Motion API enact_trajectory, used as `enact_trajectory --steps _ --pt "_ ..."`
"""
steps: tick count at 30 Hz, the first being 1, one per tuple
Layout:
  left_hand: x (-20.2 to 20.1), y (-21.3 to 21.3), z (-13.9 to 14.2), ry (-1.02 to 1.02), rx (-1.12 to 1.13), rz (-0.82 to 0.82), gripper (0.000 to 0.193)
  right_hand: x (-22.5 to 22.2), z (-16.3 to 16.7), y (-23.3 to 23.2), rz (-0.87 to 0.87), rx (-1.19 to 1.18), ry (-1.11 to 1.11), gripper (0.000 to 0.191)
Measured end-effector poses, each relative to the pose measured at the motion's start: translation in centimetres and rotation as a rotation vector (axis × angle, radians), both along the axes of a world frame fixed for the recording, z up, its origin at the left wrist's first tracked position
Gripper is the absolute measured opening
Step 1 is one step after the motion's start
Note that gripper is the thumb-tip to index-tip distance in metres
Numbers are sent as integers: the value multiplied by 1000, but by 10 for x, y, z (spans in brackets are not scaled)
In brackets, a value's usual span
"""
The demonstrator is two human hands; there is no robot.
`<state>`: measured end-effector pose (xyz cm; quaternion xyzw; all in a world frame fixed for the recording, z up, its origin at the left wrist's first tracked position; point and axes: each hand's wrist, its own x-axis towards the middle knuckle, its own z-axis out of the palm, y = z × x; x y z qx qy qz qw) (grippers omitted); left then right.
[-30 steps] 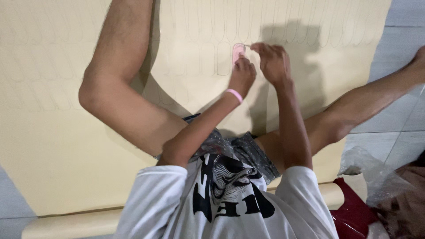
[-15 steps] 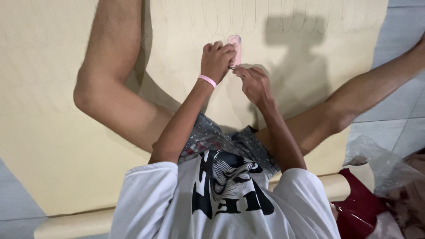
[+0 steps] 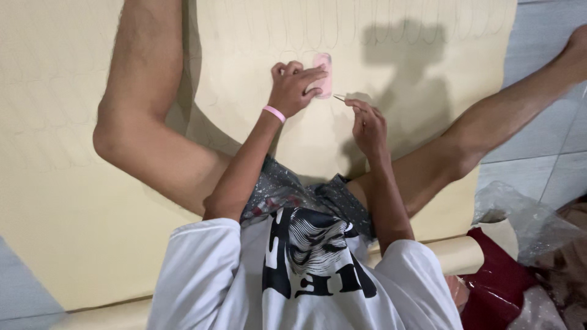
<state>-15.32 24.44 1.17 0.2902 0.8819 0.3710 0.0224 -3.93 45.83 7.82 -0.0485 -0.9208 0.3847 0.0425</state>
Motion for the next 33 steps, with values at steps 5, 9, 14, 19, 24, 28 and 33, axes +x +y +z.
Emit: enact_trajectory --steps 5,9,14,19,24,28,33 --pt "0 19 4 -77 -13 28 53 5 -3 8 -49 -33 12 18" --pt "-1 17 10 -110 -51 11 60 3 -11 13 -43 -17 10 19" --pt "-1 19 14 -116 -85 15 62 4 -13 12 -61 -72 -10 17" --pt "-2 19 15 -104 -74 20 61 4 -10 13 -83 -72 -6 16" --pt "-1 20 16 -109 -71 20 62 4 -14 16 -89 -84 -11 16" --pt "-1 21 13 -159 -119 12 57 8 -23 21 -74 -95 -12 16" --pt "3 48 7 131 -314 35 50 -8 -31 28 -44 -101 117 18"
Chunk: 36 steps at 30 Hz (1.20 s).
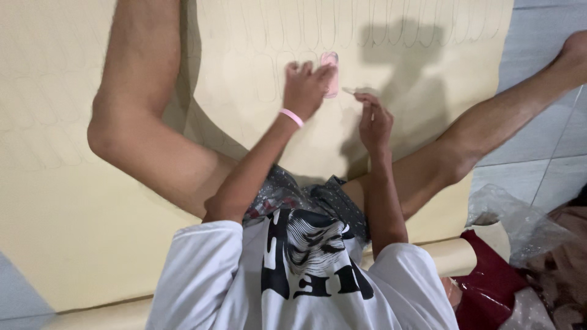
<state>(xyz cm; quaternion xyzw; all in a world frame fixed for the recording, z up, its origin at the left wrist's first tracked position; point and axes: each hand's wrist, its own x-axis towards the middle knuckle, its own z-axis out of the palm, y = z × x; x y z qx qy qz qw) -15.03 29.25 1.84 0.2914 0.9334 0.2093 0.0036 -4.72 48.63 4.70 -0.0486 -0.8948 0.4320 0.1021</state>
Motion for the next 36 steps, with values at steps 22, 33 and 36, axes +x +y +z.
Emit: enact_trajectory --steps 22,33,36 --pt "44 111 -9 356 -1166 -140 63 -105 35 -20 745 541 -431 21" --pt "28 81 11 152 -678 -103 37 -127 11 -1 460 434 -182 20" --pt "28 58 0 120 -232 -2 25 -98 2 11 387 503 5 29"
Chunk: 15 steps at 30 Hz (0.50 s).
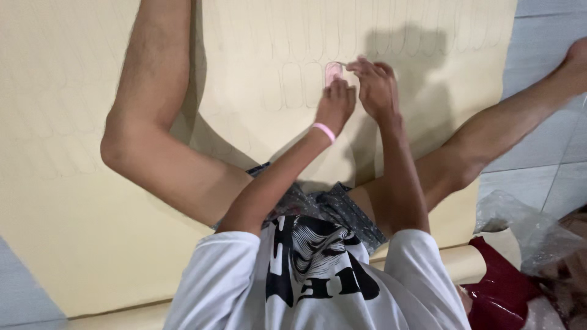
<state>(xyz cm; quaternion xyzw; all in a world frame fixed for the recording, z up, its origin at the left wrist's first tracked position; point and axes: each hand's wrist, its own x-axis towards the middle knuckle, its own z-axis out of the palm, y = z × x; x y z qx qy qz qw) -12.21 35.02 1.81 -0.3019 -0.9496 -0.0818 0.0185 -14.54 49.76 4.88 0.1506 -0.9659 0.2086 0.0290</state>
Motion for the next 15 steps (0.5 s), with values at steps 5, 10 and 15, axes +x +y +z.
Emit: enact_trajectory --steps 5,10,15 --pt "-10 -29 -12 -74 148 3 22 57 -6 -8 -96 -314 57 21" --pt "-23 -48 -3 -185 333 32 24 96 18 -26 -197 -144 -111 19" --pt "-27 -53 6 -268 354 51 20 94 24 -34 -67 -297 -57 22"
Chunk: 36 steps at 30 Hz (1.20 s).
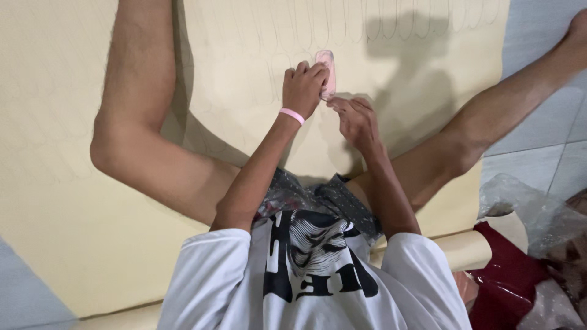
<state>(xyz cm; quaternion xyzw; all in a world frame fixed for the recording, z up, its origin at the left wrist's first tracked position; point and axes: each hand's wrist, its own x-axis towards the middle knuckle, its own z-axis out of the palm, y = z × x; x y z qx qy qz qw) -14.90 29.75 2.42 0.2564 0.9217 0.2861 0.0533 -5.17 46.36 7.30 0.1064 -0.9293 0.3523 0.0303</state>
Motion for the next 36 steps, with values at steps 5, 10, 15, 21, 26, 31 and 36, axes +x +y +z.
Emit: enact_trajectory --steps 5,10,15,21,26,31,36 --pt "-3 3 0 -100 -23 -16 14 -3 -18 5 -36 52 52 25" --pt "-3 -2 -6 -100 70 -15 15 -3 -27 33 -121 171 81 20" --pt "-5 -13 -11 -120 255 -30 14 3 -23 46 -215 84 116 18" --pt "2 25 -8 -83 181 -28 12 14 -21 51 -386 -43 1 16" --pt "-1 32 -7 -152 213 7 11 12 -24 59 -409 -35 40 15" --pt "-2 32 -6 -132 223 22 11 10 -22 62 -434 -84 -16 17" --pt "-1 35 -8 -142 228 46 12 10 -19 60 -400 -78 41 15"
